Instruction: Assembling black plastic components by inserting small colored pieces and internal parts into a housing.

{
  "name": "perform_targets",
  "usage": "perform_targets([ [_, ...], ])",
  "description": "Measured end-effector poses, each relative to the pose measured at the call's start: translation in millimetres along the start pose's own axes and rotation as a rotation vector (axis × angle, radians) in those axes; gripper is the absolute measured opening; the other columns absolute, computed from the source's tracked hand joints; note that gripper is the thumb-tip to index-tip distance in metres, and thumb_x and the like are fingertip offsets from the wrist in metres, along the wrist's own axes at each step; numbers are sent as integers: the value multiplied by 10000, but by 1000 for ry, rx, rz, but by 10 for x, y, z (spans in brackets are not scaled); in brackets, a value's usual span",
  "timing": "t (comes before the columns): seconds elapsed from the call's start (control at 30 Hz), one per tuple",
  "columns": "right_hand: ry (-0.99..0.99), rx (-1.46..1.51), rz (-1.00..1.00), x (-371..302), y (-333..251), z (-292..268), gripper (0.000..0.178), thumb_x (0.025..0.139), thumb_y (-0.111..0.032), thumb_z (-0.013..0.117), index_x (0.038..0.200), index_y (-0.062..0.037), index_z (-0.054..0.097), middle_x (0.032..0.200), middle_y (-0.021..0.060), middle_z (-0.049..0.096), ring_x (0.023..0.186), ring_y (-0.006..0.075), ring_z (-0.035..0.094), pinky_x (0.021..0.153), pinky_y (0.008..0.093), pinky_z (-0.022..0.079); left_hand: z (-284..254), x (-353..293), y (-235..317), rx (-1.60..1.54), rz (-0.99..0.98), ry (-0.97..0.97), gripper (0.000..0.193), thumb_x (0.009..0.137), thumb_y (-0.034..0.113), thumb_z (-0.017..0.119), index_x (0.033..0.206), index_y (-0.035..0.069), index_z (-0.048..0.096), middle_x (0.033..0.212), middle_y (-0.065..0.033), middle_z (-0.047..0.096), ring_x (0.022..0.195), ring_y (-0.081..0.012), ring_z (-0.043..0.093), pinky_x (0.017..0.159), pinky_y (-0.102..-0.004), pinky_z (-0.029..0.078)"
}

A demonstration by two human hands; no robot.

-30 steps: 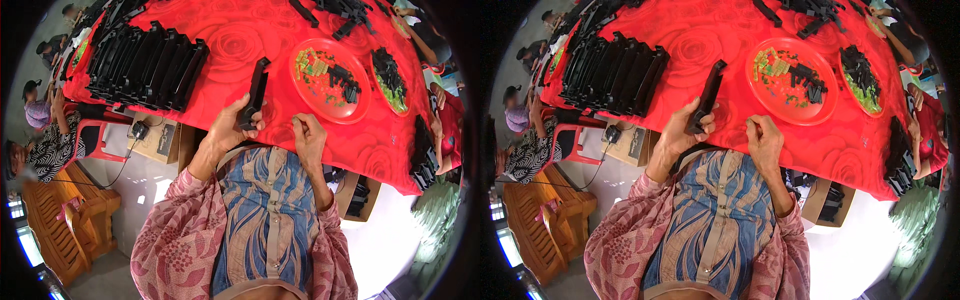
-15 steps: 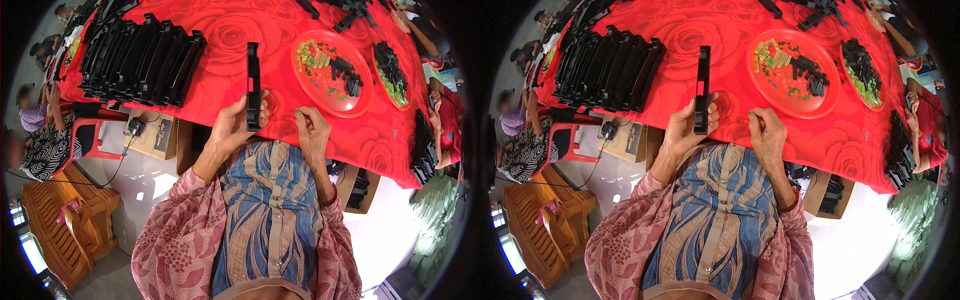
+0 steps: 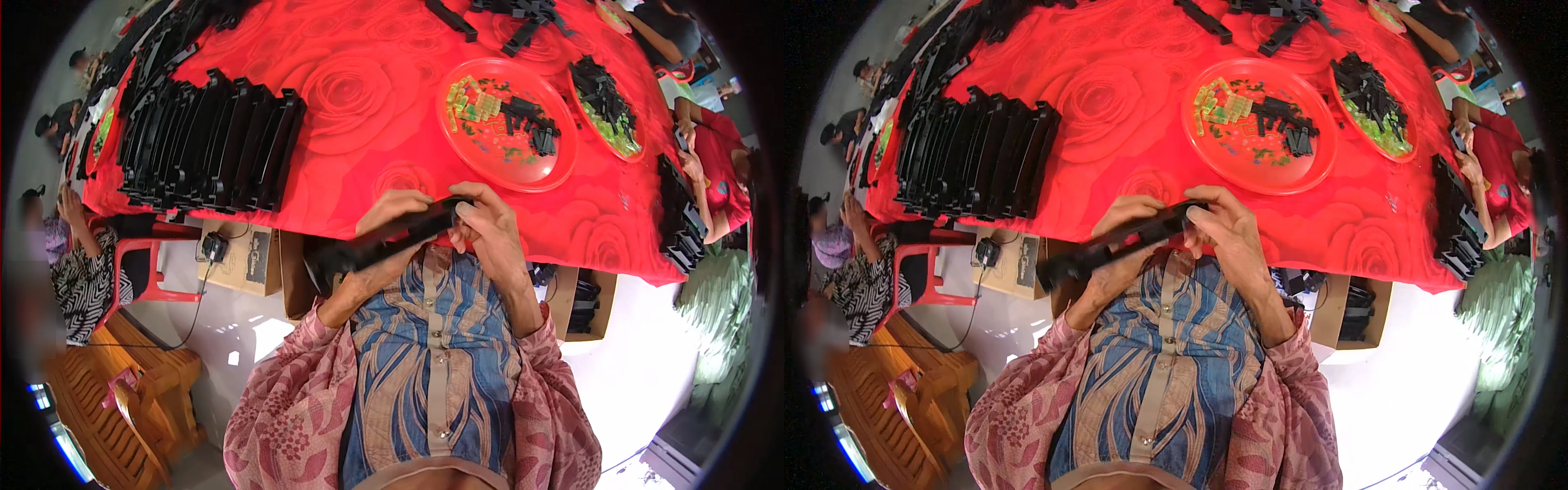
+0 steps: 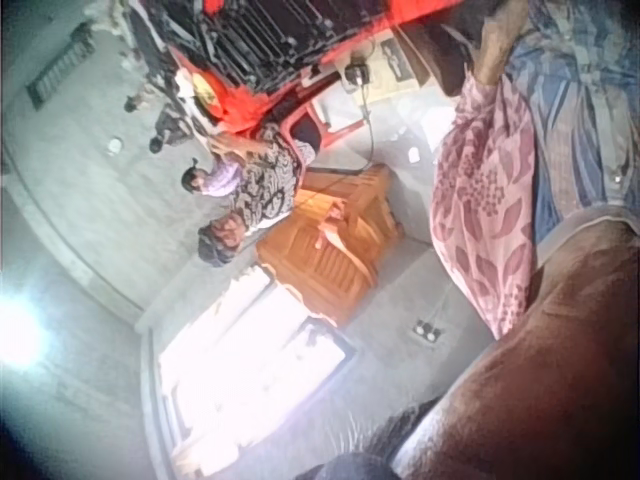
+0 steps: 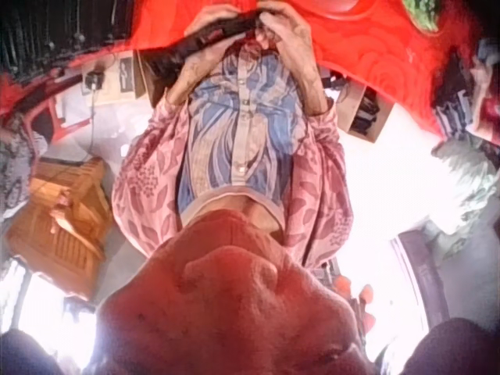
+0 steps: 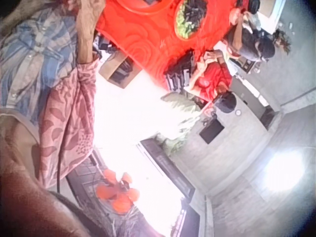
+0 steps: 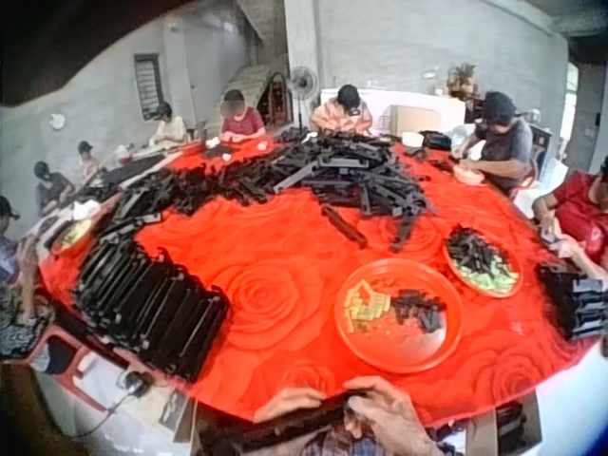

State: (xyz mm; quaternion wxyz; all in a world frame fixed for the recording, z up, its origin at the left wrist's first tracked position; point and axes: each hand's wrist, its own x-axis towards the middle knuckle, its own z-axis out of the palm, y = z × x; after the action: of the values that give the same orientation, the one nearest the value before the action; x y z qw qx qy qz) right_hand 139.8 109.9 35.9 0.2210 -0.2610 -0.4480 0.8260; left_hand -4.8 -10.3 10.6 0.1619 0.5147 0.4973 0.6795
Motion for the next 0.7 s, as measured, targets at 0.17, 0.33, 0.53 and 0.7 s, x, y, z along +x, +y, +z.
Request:
perform_targets([
  [0.17,-15,119,-24,61,-36,-165,299,929,-69,586,1214,19,575,867,68,616,616,109,573,485,239,442,51,0,178,-322,-575,-46,366,988,230,549,1247,-29,549,1165,-162,631,1025,-224,647,868,-293,522],
  [0.33,25,-74,-117,98,-140,-210,264,904,-84,650,1160,-23,632,805,40,607,616,88,568,506,230,459,-157,46,85,-890,-1040,-329,441,1010,338,508,1256,-27,504,1044,-155,659,834,-193,675,705,-295,566],
  [0.53,254,-505,-427,478,-299,-280,197,867,-68,681,1051,2,674,819,59,680,658,83,602,562,237,486,-114,68,90,-810,-966,-105,318,1042,287,418,1155,6,516,947,-125,647,748,-190,652,661,-306,552],
  [0.7,177,-963,-524,1085,-294,-412,113,811,-46,651,890,20,697,764,149,691,656,218,658,607,345,503,-101,98,-116,-847,-895,163,340,1045,274,393,1274,36,473,1044,-146,620,863,-224,614,779,-340,533],
])
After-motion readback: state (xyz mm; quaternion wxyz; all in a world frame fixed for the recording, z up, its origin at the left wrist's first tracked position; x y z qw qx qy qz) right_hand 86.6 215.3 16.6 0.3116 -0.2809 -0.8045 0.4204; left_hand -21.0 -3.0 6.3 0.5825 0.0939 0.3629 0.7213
